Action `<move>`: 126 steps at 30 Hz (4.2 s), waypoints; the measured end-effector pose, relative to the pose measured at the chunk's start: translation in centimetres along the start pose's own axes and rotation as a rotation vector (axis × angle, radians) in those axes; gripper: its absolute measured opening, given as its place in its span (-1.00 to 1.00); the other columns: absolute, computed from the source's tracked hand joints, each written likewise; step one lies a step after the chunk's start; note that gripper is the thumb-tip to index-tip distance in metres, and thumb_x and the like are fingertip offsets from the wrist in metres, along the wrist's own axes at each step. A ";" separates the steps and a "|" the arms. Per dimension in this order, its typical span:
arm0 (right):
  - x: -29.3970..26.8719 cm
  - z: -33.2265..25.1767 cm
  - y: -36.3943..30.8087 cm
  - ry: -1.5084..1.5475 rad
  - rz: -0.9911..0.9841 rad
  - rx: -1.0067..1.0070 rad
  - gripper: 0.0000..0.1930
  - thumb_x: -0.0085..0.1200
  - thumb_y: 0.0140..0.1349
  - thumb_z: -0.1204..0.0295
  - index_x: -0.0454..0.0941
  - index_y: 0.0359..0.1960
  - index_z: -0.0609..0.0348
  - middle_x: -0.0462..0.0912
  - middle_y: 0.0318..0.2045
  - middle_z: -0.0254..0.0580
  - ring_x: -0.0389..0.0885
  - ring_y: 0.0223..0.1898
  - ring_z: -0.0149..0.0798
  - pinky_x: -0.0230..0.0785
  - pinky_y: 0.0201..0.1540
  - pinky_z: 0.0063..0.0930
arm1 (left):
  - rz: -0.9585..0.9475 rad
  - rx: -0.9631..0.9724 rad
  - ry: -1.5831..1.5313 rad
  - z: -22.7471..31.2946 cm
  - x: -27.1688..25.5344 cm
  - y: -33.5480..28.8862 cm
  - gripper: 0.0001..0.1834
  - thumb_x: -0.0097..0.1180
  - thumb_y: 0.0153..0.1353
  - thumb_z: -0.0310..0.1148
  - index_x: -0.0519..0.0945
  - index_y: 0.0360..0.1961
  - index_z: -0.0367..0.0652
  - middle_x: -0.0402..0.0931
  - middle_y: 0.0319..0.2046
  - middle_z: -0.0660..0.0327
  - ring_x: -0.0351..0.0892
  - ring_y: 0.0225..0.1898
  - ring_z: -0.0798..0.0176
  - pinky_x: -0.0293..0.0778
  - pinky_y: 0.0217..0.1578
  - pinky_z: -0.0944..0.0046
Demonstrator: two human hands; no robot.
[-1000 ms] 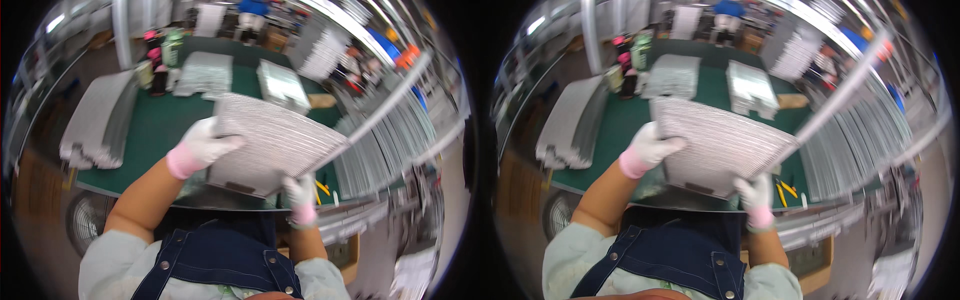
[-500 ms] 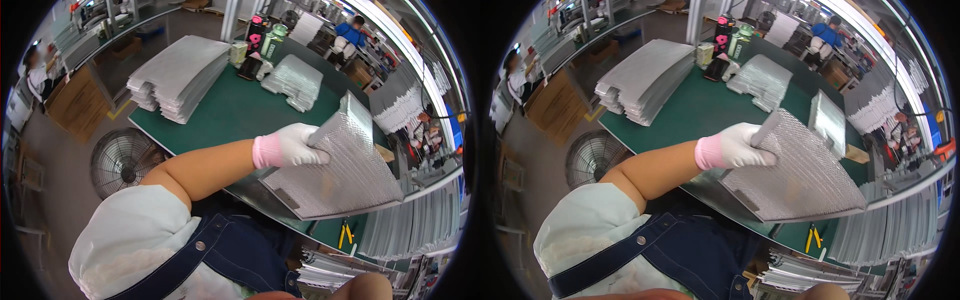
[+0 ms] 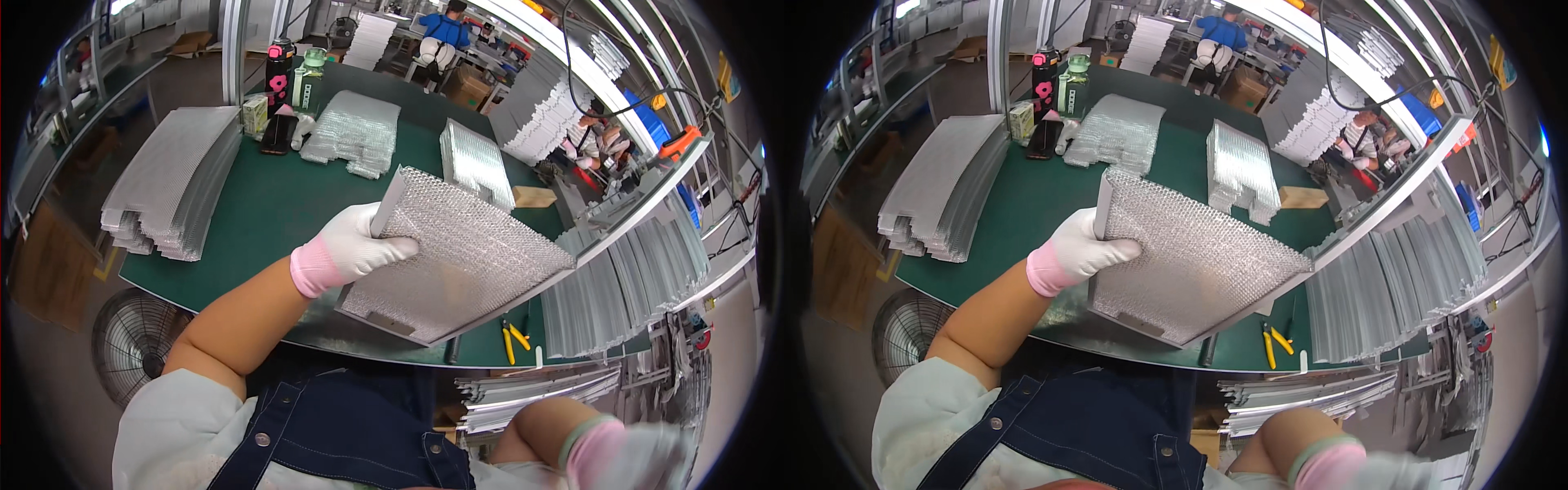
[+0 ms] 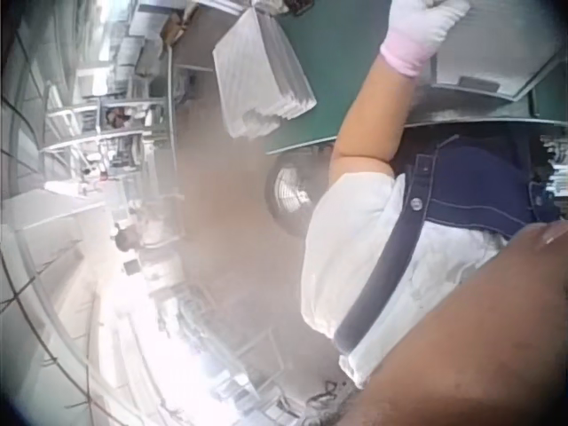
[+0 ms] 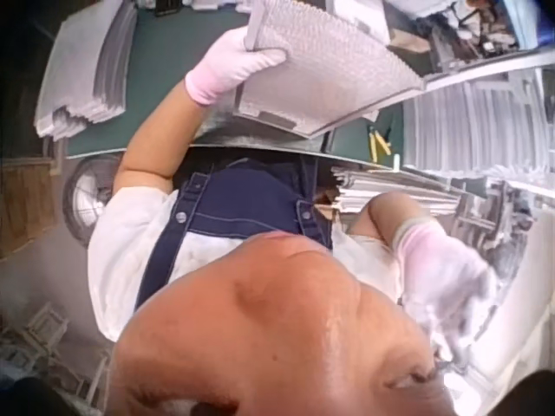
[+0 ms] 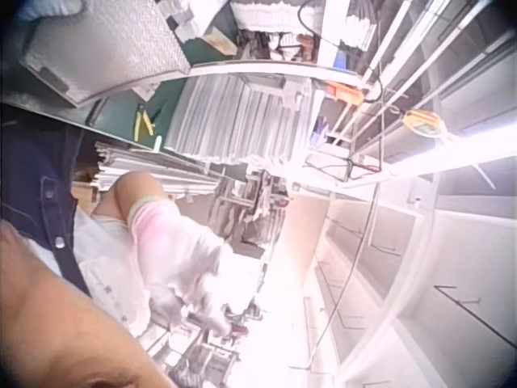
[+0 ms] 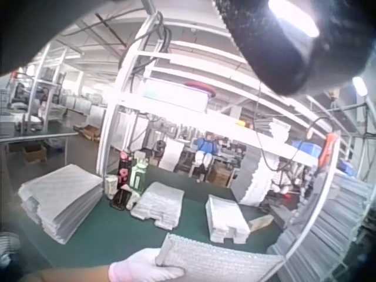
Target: The person assembles air filters by placing a mesh sheet on a table, positioning a plastic component, and inserting metal frame pieces. They use a pneumatic tool to secure the frame and then stack the completed unit. The process is repeated for multiple units.
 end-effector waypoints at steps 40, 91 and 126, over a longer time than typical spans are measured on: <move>2.5 11.6 -22.6 0.269 0.048 1.512 -0.51 0.23 0.27 0.37 0.40 0.18 0.30 0.58 0.03 -0.26 0.51 0.02 -0.41 0.32 0.14 -0.45 | 0.071 0.029 -0.069 -0.3 0.5 0.0 -0.67 0.23 0.26 -0.54 0.60 0.06 -0.30 0.66 -0.10 0.22 0.60 -0.08 0.37 0.51 0.00 0.31; 0.8 3.1 0.4 -0.164 -0.314 -0.009 -0.65 -0.20 0.43 0.40 0.47 0.09 0.41 0.58 0.01 0.10 0.61 -0.03 -0.13 0.37 0.18 -0.21 | 0.048 0.026 -0.107 -1.1 0.0 0.9 -0.59 0.22 0.26 -0.51 0.51 0.13 -0.31 0.61 -0.02 0.23 0.55 -0.02 0.40 0.46 0.07 0.32; 1.1 7.3 -30.1 0.277 -0.284 1.921 -0.42 0.24 0.14 0.57 0.37 0.23 0.41 0.58 0.10 -0.06 0.57 0.06 -0.19 0.38 0.18 -0.33 | -0.152 -0.032 -0.149 -5.1 0.0 -1.5 -0.60 0.29 0.24 -0.46 0.56 0.10 -0.33 0.62 -0.06 0.23 0.54 -0.04 0.39 0.48 0.03 0.32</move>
Point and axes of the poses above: each hand's wrist, its own y-axis towards the middle knuckle, its own x-axis out of the palm, z = x × y, the point moved 5 cm from there along y, towards the middle knuckle
